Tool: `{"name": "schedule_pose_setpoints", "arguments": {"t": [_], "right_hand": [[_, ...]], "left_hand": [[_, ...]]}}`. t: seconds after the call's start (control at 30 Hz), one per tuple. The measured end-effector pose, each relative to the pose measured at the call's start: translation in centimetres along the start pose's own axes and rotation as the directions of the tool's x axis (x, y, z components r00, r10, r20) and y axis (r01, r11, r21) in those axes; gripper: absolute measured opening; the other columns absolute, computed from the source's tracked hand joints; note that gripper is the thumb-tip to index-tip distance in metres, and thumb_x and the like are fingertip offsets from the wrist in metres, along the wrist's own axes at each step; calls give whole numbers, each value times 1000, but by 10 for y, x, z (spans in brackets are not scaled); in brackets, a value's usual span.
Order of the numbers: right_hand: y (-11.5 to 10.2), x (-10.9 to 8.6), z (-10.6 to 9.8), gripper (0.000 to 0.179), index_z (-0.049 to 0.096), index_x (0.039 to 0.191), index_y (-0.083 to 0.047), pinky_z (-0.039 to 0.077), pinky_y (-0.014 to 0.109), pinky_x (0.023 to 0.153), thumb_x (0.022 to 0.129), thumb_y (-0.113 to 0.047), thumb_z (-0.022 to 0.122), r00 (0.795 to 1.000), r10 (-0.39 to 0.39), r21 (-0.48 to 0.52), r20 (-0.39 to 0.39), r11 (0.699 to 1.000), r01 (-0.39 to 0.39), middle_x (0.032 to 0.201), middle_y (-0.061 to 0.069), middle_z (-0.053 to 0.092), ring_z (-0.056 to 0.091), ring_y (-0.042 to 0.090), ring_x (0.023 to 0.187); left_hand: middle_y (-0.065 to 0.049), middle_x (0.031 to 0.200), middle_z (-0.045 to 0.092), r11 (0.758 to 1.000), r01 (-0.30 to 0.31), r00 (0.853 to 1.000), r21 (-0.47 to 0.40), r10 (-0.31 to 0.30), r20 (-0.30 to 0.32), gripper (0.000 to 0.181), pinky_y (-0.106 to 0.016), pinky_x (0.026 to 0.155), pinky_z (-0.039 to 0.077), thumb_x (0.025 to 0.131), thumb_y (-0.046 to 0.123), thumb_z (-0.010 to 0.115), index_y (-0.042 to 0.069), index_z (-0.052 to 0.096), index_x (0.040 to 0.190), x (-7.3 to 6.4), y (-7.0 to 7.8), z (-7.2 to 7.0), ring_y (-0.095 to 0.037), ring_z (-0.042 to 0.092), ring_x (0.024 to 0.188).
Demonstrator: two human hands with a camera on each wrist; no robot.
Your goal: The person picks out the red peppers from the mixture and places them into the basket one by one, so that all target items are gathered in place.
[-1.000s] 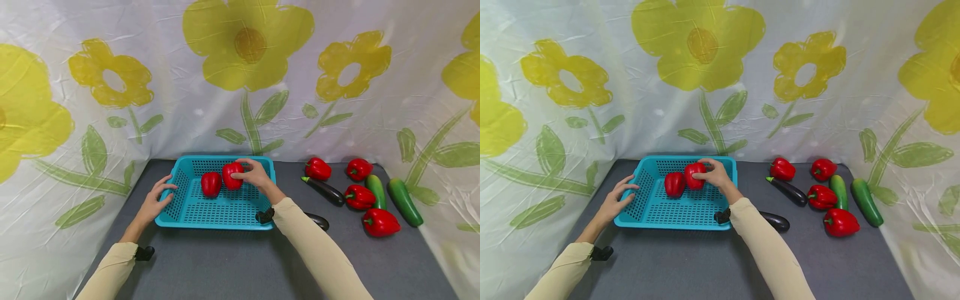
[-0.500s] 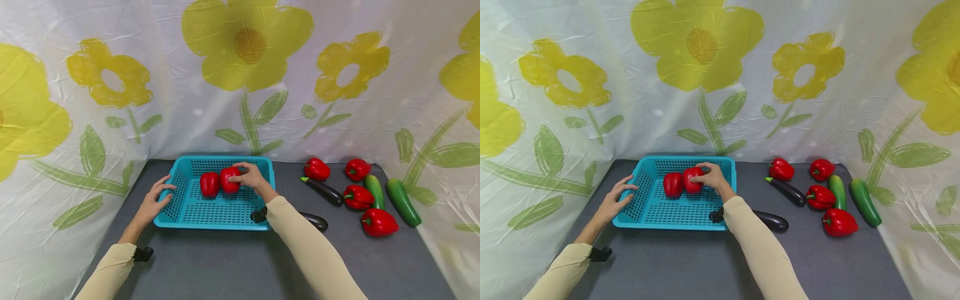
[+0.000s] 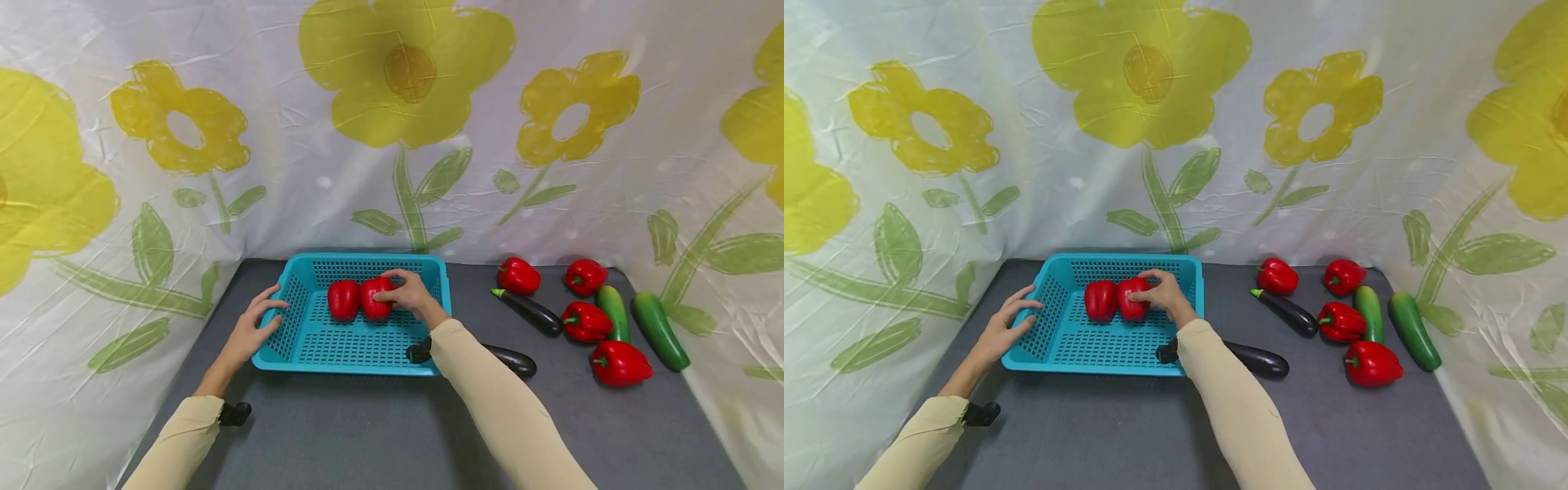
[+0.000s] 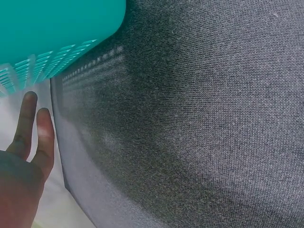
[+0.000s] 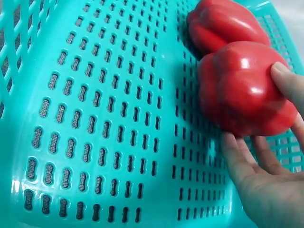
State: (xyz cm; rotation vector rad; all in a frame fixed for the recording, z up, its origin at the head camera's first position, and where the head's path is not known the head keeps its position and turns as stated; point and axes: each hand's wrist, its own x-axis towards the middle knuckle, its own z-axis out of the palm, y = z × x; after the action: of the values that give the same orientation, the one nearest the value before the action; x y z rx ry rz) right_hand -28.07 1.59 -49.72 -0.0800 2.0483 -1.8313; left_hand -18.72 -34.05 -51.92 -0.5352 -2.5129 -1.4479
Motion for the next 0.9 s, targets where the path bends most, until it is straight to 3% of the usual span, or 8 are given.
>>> {"name": "schedule_pose_setpoints", "arguments": {"t": [0.27, 0.9], "right_hand": [[2, 0, 0, 51, 60, 133, -6, 50, 52, 94, 87, -5, 82, 999, 33, 11, -13, 999, -33, 126, 21, 60, 57, 37, 115], [1, 1, 4, 51, 60, 133, -5, 54, 47, 88, 87, -8, 82, 999, 27, -8, -31, 1000, -27, 124, 20, 60, 57, 35, 113]], "left_hand": [[-22, 159, 29, 1000, 6, 1000, 11, -6, -6, 24, -75, 103, 22, 99, -6, 59, -7, 62, 123, 1, -1, 0, -45, 20, 146], [-21, 159, 30, 1000, 7, 1000, -7, -7, -6, 24, -74, 104, 22, 99, -6, 59, -6, 63, 123, 0, 2, 0, -43, 20, 146]]}}
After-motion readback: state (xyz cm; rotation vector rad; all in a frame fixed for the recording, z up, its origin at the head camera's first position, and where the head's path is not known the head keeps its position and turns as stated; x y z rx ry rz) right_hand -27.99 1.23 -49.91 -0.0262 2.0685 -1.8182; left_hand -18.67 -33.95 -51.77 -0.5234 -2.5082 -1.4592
